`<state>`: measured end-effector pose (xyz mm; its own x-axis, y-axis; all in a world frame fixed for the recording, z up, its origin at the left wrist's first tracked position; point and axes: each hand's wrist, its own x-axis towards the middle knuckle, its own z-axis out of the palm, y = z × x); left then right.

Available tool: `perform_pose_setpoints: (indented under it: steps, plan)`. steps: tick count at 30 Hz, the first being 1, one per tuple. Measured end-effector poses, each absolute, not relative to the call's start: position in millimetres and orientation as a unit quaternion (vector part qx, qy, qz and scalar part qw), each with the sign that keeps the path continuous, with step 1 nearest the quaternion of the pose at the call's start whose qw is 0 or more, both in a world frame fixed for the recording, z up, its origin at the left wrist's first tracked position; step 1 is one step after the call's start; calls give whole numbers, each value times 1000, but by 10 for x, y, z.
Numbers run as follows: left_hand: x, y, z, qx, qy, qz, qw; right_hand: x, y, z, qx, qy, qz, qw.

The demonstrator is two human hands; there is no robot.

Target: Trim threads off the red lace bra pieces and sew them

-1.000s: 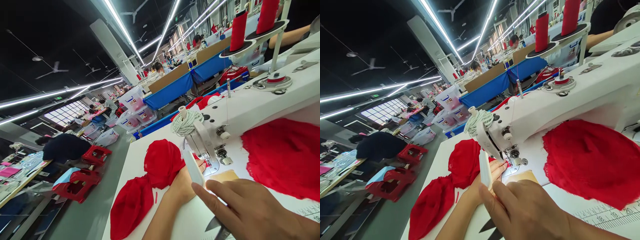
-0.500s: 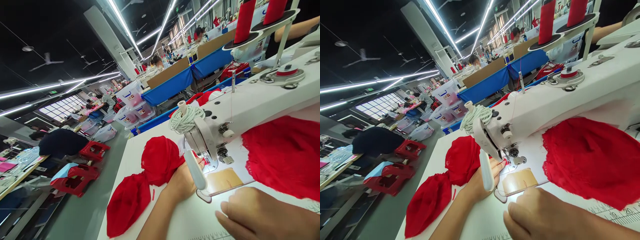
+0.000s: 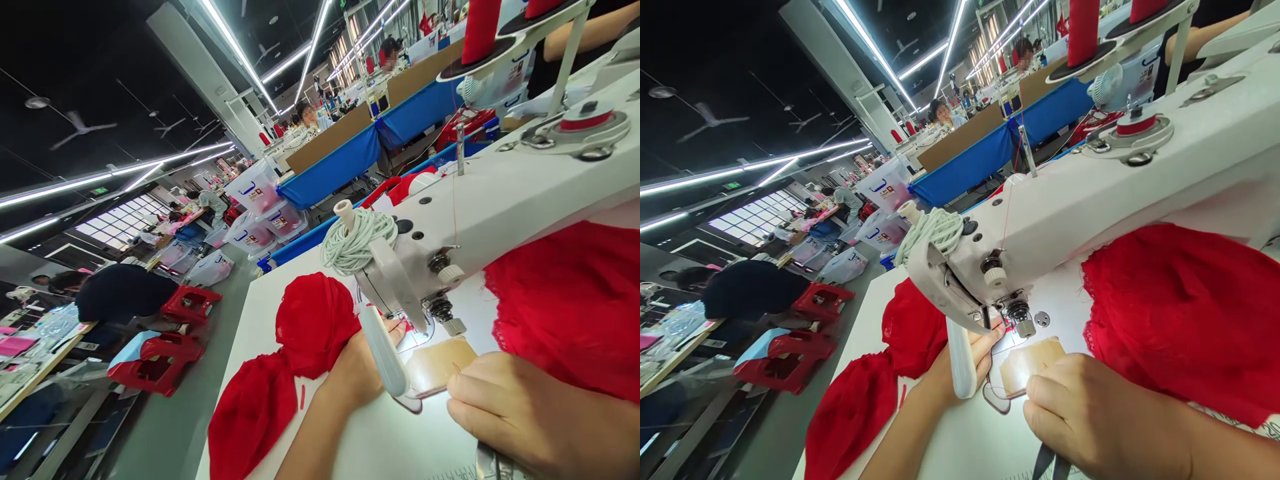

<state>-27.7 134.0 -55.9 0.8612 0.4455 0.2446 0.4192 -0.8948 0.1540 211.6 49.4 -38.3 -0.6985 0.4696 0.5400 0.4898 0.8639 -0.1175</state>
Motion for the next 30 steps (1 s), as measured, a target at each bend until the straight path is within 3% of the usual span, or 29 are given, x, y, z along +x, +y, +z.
perform_pose_setpoints:
  steps: [30]
  plan:
    - [-276, 1341, -578, 961, 243, 130, 32, 2119, 508, -475, -257, -930, 8, 262]
